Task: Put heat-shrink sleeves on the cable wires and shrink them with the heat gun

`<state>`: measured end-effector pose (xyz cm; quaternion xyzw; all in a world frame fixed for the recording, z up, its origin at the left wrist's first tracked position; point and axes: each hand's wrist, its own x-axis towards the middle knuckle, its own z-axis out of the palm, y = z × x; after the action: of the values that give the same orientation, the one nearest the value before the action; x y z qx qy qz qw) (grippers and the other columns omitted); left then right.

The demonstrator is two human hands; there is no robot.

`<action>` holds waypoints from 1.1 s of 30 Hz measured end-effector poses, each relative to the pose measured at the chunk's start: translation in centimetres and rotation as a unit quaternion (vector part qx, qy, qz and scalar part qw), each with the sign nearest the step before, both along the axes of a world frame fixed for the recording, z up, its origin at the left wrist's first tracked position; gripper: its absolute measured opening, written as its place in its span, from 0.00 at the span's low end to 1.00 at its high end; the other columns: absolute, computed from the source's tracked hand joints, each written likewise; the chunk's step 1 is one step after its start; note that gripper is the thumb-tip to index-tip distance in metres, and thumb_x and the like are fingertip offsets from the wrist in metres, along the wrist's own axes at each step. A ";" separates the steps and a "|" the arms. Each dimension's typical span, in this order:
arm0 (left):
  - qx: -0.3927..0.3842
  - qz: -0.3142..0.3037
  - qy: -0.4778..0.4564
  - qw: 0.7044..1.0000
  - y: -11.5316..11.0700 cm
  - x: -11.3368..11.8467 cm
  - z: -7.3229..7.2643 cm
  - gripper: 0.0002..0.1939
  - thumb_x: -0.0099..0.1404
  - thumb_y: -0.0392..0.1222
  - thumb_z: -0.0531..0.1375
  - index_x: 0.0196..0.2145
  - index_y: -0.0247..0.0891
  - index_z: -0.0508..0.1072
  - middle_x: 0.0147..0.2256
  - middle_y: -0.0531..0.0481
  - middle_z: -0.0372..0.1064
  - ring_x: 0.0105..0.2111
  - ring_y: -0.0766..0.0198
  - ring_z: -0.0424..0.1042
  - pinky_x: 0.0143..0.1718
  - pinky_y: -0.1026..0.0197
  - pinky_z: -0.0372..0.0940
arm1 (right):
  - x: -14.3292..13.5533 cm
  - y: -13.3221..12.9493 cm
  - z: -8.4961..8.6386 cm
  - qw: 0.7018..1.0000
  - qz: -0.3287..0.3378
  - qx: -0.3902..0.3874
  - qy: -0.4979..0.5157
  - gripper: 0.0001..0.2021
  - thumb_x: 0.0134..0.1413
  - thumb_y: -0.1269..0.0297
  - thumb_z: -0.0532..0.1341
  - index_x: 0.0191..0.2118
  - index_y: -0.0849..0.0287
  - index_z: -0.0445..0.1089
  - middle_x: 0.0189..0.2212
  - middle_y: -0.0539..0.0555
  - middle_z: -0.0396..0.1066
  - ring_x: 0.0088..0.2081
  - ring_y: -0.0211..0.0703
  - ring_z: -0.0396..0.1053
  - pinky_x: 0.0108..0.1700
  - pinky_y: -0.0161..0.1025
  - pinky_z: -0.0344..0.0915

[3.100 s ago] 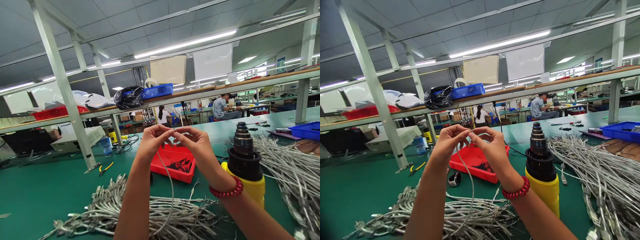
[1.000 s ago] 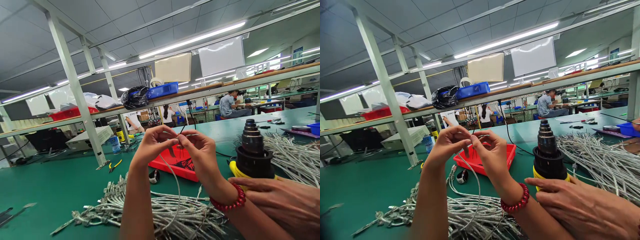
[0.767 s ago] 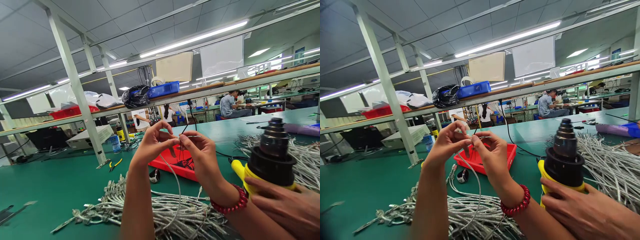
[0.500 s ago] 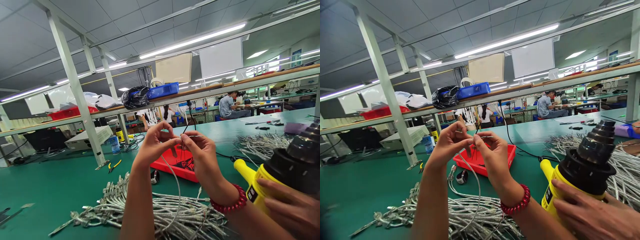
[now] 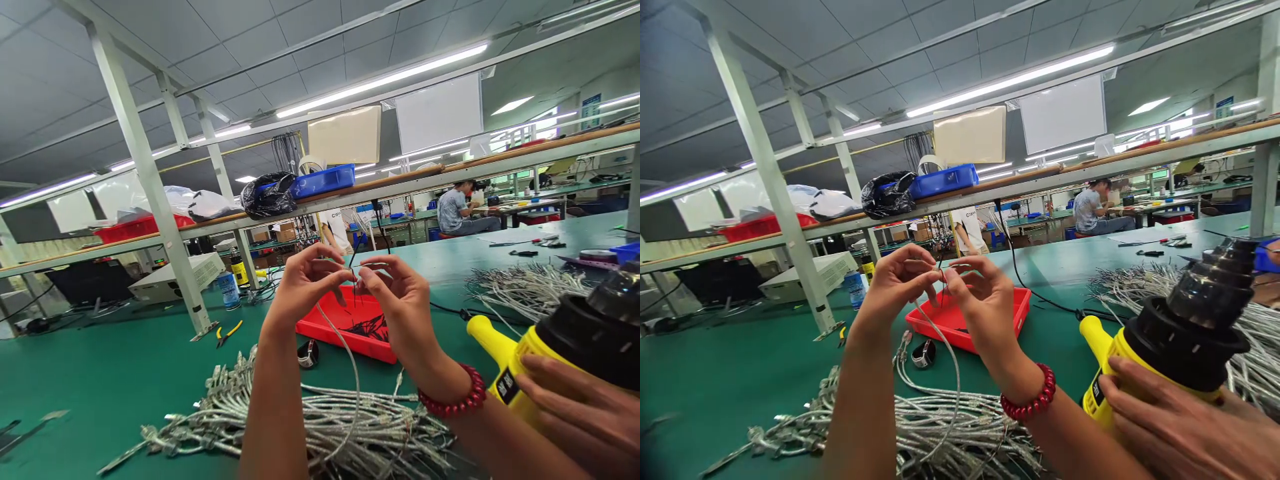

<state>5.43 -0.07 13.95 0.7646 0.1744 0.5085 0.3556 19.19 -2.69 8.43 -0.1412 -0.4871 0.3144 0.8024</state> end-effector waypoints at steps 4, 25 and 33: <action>0.028 0.035 0.029 0.999 0.2 -0.4 0.2 0.08 0.55 0.39 0.72 0.31 0.39 0.76 0.26 0.52 0.78 0.20 0.67 0.76 0.18 0.71 0.66 | 0.4 0.3 0.8 1.000 -0.018 -0.004 -0.005 0.07 0.47 0.62 0.69 0.29 0.58 0.73 0.21 0.47 0.74 0.23 0.35 0.73 0.26 0.32 0.71; 0.213 0.256 0.102 0.938 0.4 -1.5 0.0 0.12 0.54 0.58 0.68 0.31 0.52 0.81 0.28 0.61 0.77 0.25 0.65 0.73 0.22 0.71 0.68 | 1.7 -0.7 1.1 0.843 -0.371 0.003 -0.390 0.17 0.66 0.51 0.54 0.39 0.57 0.74 0.37 0.50 0.77 0.36 0.40 0.74 0.32 0.36 0.61; 0.185 0.213 0.065 0.957 1.9 1.8 -0.4 0.11 0.52 0.55 0.70 0.30 0.48 0.82 0.24 0.58 0.76 0.19 0.68 0.69 0.19 0.71 0.63 | 2.5 0.6 0.9 0.694 -0.503 -0.035 -0.514 0.12 0.70 0.60 0.45 0.41 0.58 0.62 0.37 0.52 0.74 0.30 0.42 0.72 0.23 0.39 0.49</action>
<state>7.24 1.79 13.53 0.7933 0.2588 0.5454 0.0793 21.69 -2.06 9.37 -0.5330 -0.6685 -0.2410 0.4592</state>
